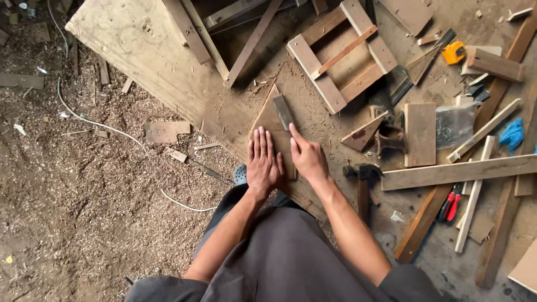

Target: The person uses a hammer and chisel to carve a triangular shape into a rectangular piece of wood. They then use a metal file to smooth the edges of the carved piece.

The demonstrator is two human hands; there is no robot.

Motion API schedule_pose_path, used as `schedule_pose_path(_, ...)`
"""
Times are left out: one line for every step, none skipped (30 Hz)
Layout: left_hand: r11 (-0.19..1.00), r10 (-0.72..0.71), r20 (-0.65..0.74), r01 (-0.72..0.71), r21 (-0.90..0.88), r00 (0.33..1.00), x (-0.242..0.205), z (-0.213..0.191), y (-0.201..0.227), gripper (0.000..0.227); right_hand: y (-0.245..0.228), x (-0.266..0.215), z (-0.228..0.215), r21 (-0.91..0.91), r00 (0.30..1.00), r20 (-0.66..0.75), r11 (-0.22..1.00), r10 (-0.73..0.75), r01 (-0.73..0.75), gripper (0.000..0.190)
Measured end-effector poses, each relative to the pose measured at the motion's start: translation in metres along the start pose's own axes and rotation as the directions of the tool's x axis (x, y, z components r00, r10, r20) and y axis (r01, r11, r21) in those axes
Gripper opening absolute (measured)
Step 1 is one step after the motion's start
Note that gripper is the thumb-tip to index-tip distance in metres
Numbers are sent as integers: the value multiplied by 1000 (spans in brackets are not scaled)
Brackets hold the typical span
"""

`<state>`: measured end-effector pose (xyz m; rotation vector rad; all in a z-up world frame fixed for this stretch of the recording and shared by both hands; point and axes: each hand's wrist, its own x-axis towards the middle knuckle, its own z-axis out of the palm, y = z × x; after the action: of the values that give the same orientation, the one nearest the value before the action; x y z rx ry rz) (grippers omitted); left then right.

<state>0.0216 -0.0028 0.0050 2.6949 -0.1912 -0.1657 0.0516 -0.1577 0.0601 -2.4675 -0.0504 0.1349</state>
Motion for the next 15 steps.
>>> schedule_pose_path(1000,-2,6,2,-16,1000,-1,0,4,74,-2,-7,-5,-3,1000,11,1000,6,-6,44)
schedule_pose_path(1000,-11,3,11,-29,1000,3,0,6,74,-5,-9,-8,2,1000,-15,1000,-7,7,45)
schedule_pose_path(999,-20,-1,20,-42,1000,7,0,6,75,-10,-11,-11,7,999,-40,1000,-20,21,47)
schedule_pose_path(1000,-17,9,17,-4,1000,11,-1,3,75,-16,-6,-10,21,997,-59,999,-40,42,49)
schedule_pose_path(999,-16,19,15,35,1000,16,-1,-1,75,-21,3,-6,9,998,-44,999,-34,35,48)
schedule_pose_path(998,-9,47,6,63,999,11,0,-2,75,-25,6,-3,-11,1000,-26,1000,-9,8,48)
schedule_pose_path(999,-17,33,15,48,999,9,2,-3,75,-27,13,1,-31,1000,-8,999,17,-17,48)
schedule_pose_path(999,-22,31,21,29,999,2,5,-1,75,-27,16,4,-39,999,7,999,38,-38,45)
schedule_pose_path(1000,-27,29,27,9,999,-5,7,3,75,-27,16,5,-48,998,22,997,59,-58,43)
schedule_pose_path(1000,-22,29,22,-1,999,-1,7,2,75,-28,22,5,-54,998,14,997,62,-61,40)
schedule_pose_path(1000,-16,29,16,-12,999,3,6,2,75,-30,26,4,-75,994,32,992,102,-100,42)
schedule_pose_path(1000,-15,31,16,-18,999,5,2,1,76,-34,29,4,-92,989,54,986,141,-136,45)
schedule_pose_path(1000,-1,26,1,-15,1000,6,-1,-1,75,-40,26,2,-110,981,75,979,180,-171,47)
schedule_pose_path(1000,6,18,-6,-14,1000,6,-2,-1,75,-44,25,0,-115,989,42,984,141,-135,47)
schedule_pose_path(1000,13,11,-13,-12,1000,7,-2,-1,75,-47,28,-1,-120,995,9,988,102,-100,47)
